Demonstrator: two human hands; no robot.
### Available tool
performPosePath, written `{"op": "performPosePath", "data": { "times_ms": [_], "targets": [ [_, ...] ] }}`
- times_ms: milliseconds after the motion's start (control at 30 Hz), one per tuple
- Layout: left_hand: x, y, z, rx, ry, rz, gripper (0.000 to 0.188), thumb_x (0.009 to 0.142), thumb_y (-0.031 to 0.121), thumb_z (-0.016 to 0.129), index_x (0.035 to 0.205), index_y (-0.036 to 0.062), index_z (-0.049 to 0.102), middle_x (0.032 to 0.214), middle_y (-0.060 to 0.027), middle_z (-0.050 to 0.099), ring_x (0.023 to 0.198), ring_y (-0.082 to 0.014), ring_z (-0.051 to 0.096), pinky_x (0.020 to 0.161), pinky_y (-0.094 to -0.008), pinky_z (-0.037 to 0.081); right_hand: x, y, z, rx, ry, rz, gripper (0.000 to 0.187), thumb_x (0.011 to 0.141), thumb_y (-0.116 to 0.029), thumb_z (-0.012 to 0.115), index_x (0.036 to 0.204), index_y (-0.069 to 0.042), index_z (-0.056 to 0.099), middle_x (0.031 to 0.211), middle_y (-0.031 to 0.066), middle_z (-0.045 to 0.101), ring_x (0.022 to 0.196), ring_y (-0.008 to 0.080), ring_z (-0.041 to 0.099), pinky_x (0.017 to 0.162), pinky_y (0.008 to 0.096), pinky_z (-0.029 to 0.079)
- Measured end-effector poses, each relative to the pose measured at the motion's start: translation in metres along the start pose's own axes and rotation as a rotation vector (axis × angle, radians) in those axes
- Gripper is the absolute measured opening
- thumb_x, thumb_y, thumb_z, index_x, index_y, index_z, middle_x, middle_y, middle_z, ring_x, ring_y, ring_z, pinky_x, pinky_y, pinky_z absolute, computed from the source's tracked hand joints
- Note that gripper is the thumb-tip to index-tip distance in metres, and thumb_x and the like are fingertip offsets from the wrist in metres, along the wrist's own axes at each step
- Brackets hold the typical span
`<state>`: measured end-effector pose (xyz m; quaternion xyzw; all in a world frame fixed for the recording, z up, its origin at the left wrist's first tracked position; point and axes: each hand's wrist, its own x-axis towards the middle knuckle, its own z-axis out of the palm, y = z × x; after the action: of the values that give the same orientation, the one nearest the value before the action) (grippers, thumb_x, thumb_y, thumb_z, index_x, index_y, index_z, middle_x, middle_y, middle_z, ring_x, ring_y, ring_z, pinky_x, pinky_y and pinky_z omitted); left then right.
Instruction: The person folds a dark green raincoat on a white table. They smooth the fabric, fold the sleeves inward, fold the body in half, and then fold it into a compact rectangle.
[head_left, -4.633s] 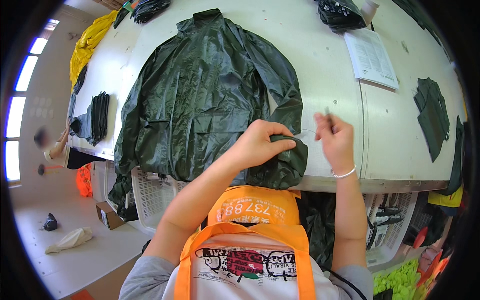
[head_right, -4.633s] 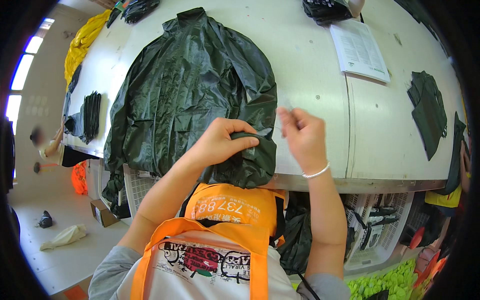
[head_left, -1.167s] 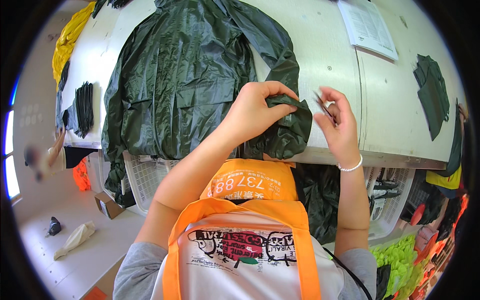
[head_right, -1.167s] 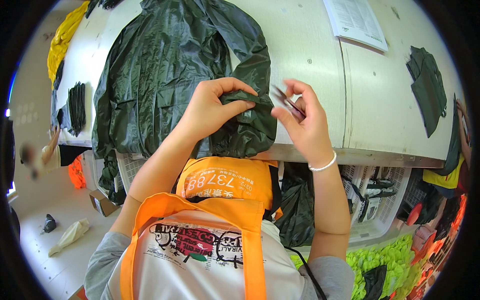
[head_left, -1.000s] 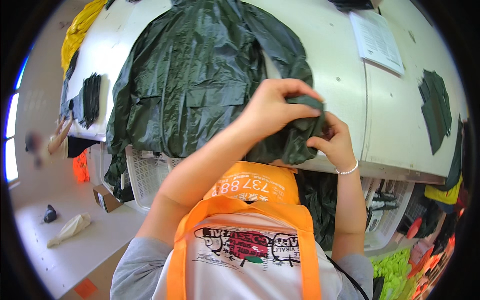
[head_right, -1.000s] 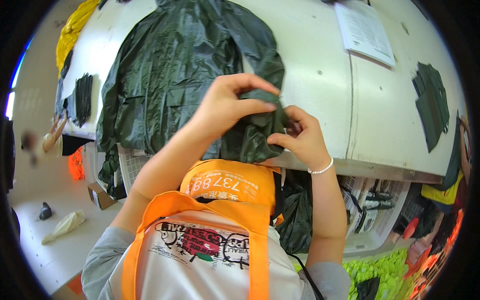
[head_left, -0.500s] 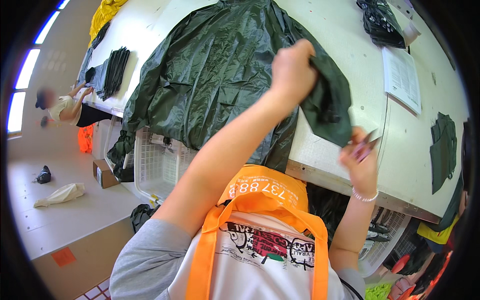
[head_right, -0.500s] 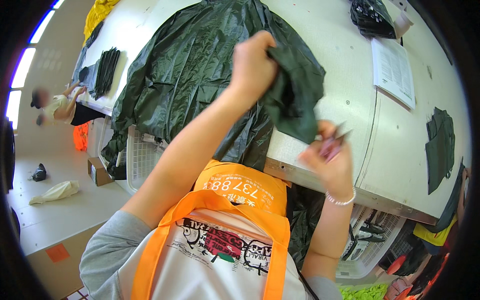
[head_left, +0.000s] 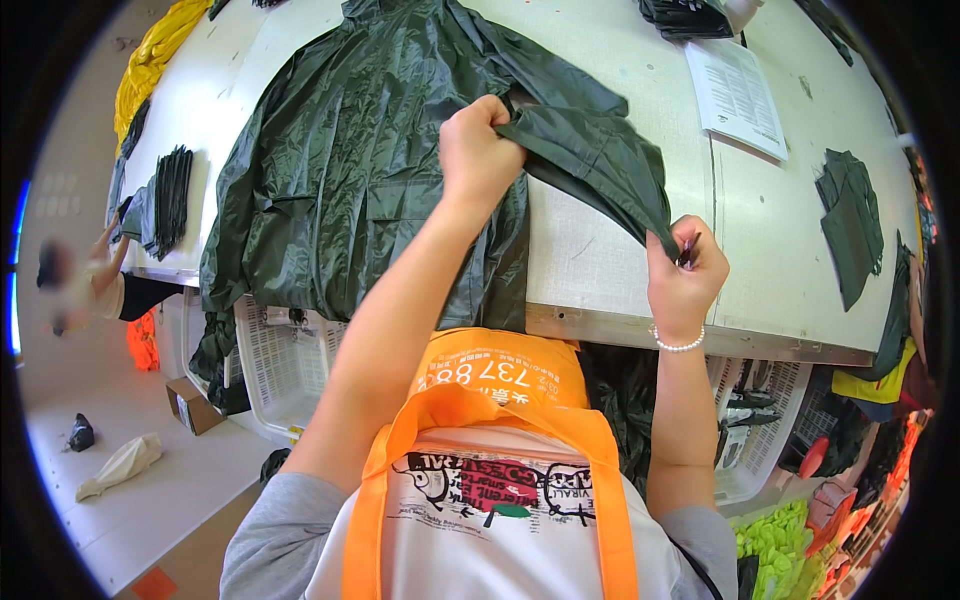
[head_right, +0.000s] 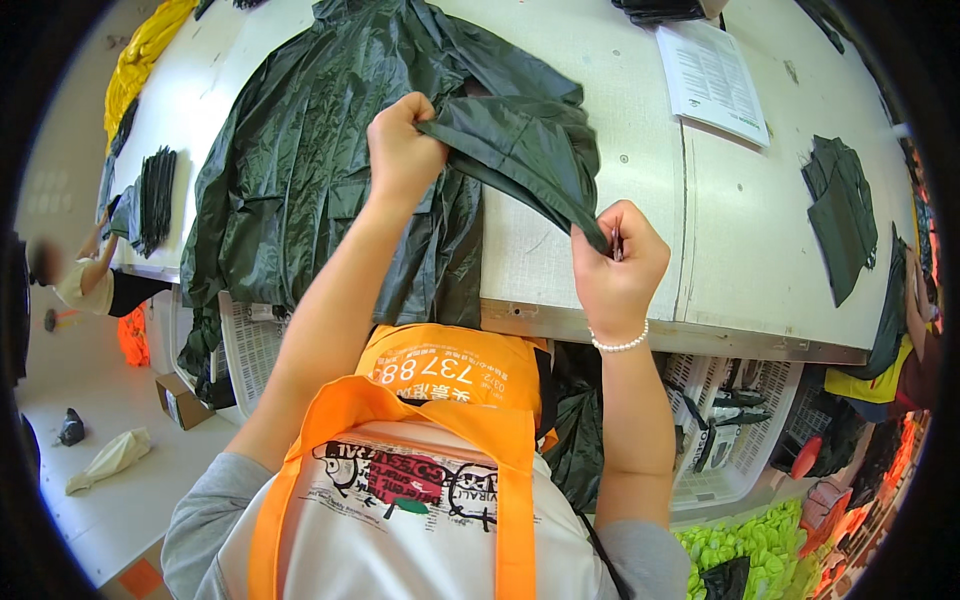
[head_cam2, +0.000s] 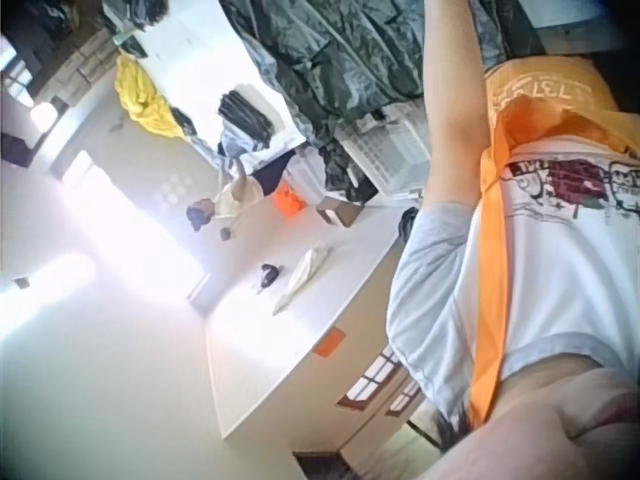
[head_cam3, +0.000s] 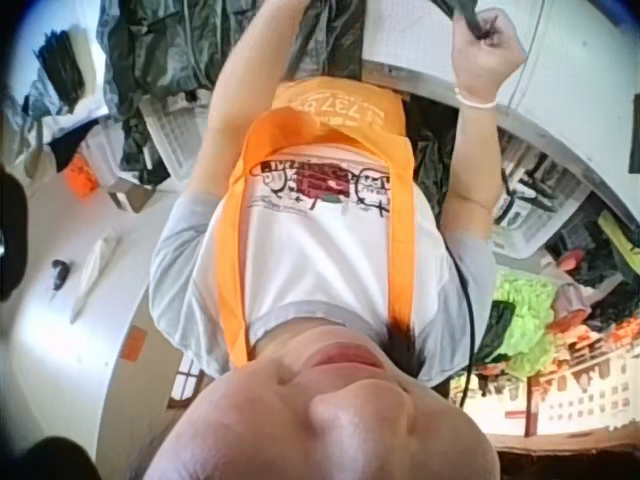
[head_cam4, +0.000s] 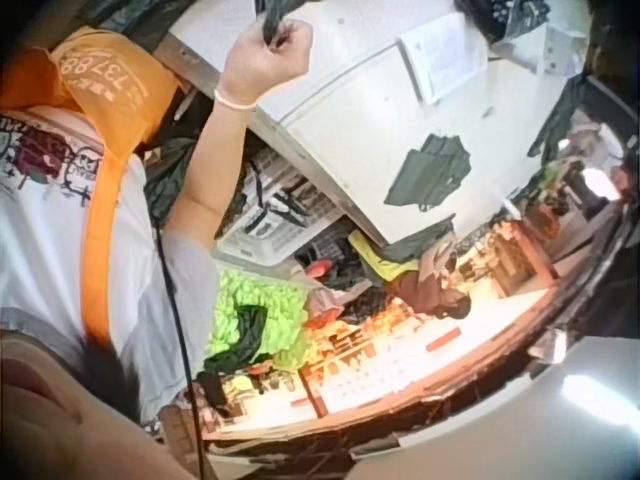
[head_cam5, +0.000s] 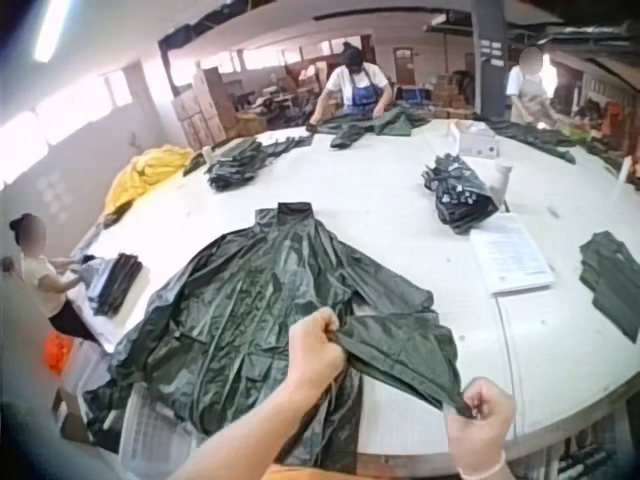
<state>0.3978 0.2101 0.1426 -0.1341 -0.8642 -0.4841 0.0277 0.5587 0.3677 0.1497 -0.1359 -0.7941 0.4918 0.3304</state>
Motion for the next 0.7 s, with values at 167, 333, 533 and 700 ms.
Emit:
{"op": "performPosePath", "data": {
  "times_ms": [167,333,533,700],
  "targets": [
    [-0.037,0.019,0.01,-0.258,-0.165,0.147,0.029,0.069,0.007,0.073,0.068,-0.0001,0.046,0.057,-0.0053,0.047,0.057,-0.0091,0.049,0.052,-0.0289,0.042,-0.002,0.035,-0.007,0.062,0.121,0.025,0.035,0.073,0.0,0.074,0.067,-0.005,0.04,0.066,-0.0006,0.04,0.06,0.0068,0.032,0.053,0.022,0.027],
    [-0.057,0.03,-0.001,-0.581,-0.458,-0.152,0.026,0.079,0.007,0.072,0.073,0.0002,0.047,0.062,0.0013,0.052,0.058,-0.0041,0.051,0.051,-0.0237,0.045,-0.013,0.008,-0.037,0.354,-0.334,0.342,0.028,0.075,-0.002,0.076,0.073,-0.006,0.049,0.075,-0.0033,0.045,0.063,0.0045,0.036,0.054,0.0184,0.03],
    [-0.064,0.018,-0.007,-0.128,-0.015,0.064,0.018,0.068,-0.008,0.059,0.071,0.005,0.047,0.055,-0.0016,0.048,0.046,-0.0098,0.047,0.043,-0.0276,0.037,-0.021,0.03,-0.05,0.063,0.049,0.262,0.026,0.077,0.002,0.07,0.073,-0.006,0.046,0.064,-0.0072,0.039,0.057,0.0013,0.033,0.05,0.0175,0.028],
    [-0.078,0.03,0.004,0.087,-0.176,0.434,0.027,0.067,0.002,0.071,0.088,0.0038,0.054,0.083,-0.0064,0.057,0.08,-0.0234,0.054,0.073,-0.0319,0.044,-0.029,0.026,-0.033,0.036,0.159,0.182,0.021,0.077,0.006,0.064,0.074,-0.006,0.047,0.063,-0.0073,0.04,0.056,0.0008,0.034,0.049,0.0171,0.028]
  ]
}}
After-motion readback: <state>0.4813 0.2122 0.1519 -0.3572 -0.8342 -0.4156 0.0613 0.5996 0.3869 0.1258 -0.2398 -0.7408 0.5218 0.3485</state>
